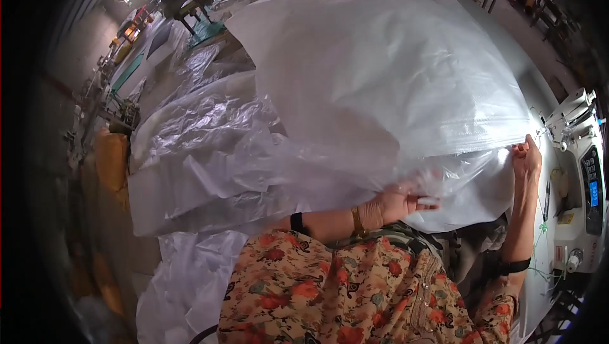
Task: The recorder uses an industrial sewing machine to sew large white plastic sheets or bags.
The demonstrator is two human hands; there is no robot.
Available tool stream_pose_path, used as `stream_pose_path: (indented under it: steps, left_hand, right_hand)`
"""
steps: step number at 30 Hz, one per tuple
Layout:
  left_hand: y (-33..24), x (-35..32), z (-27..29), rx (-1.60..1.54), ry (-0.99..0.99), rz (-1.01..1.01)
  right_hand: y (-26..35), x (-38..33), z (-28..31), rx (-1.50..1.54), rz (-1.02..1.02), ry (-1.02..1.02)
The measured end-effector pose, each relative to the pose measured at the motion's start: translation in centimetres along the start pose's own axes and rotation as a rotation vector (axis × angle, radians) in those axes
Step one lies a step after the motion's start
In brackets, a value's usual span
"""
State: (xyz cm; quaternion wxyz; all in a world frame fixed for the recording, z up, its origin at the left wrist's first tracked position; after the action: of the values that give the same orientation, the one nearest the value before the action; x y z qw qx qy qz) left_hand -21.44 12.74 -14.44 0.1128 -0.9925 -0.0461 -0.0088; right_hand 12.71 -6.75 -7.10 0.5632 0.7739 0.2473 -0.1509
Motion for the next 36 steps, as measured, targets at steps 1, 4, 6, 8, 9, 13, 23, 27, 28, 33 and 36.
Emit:
stream_pose_path:
  steps: [1, 4, 6, 8, 9, 13, 23, 27, 28, 33, 36]
  left_hand:
    - [0.8, -1.1, -0.3, 0.028, -0.153, 0.133]
    - [2.0, -2.9, -4.6, 0.775, 0.185, 0.315]
    - [0.6, -3.1, -8.4, 1.116, 0.622, 0.354]
    - [-0.9, -3.0, -12.0, 1.25, 0.904, 0.311]
    - [-1.3, -3.0, -13.8, 1.193, 0.968, 0.216]
    - [-2.3, -0.3, -17.1, 1.34, 0.865, -0.337]
    - [-3.4, 3.0, -3.4, 2.313, 0.865, 0.055]
    - [-3.3, 3.2, -4.5, 1.842, 0.373, 0.122]
    - [-2.6, 3.2, -5.2, 1.606, 0.28, 0.09]
    - [-0.6, 3.8, -7.4, 1.456, 0.326, 0.232]
    - [-4.3, 3.7, -7.0, 1.33, 0.094, 0.111]
  right_hand:
    - [-0.1, 0.3, -0.1, 0.045, -0.024, 0.009]
    - [-1.5, -1.8, -1.7, 0.238, -0.036, 0.256]
    - [-3.6, -5.1, -3.2, 0.281, -0.032, 0.384]
    - [-6.1, -9.4, -4.3, 0.129, 0.029, 0.313]
    - [-7.7, -11.6, -4.8, 0.053, -0.015, 0.333]
    - [-13.6, -20.0, -4.6, -0.59, 0.007, 0.482]
    - [-18.3, -23.6, 0.0, -0.272, -0.366, 0.706]
    - [-18.4, -22.8, -0.3, -0.059, -0.222, 0.548]
    - [-18.5, -22.9, -0.6, -0.093, -0.23, 0.561]
    - [-18.2, -23.0, -1.2, -0.127, -0.223, 0.401]
    - [-17.5, -22.8, -0.6, -0.045, -0.244, 0.399]
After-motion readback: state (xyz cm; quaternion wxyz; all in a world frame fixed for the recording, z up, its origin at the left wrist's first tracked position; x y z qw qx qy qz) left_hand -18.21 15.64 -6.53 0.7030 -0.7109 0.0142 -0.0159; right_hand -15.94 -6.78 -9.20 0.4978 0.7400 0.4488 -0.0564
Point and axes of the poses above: each hand's wrist, its own x-axis towards the middle knuckle, its own z-axis out of the back of the hand, y = z × x, the point moved 3 cm from there along x, towards the middle knuckle, and after that the axes turned 14 degrees about -z, right-handed, at the moved point
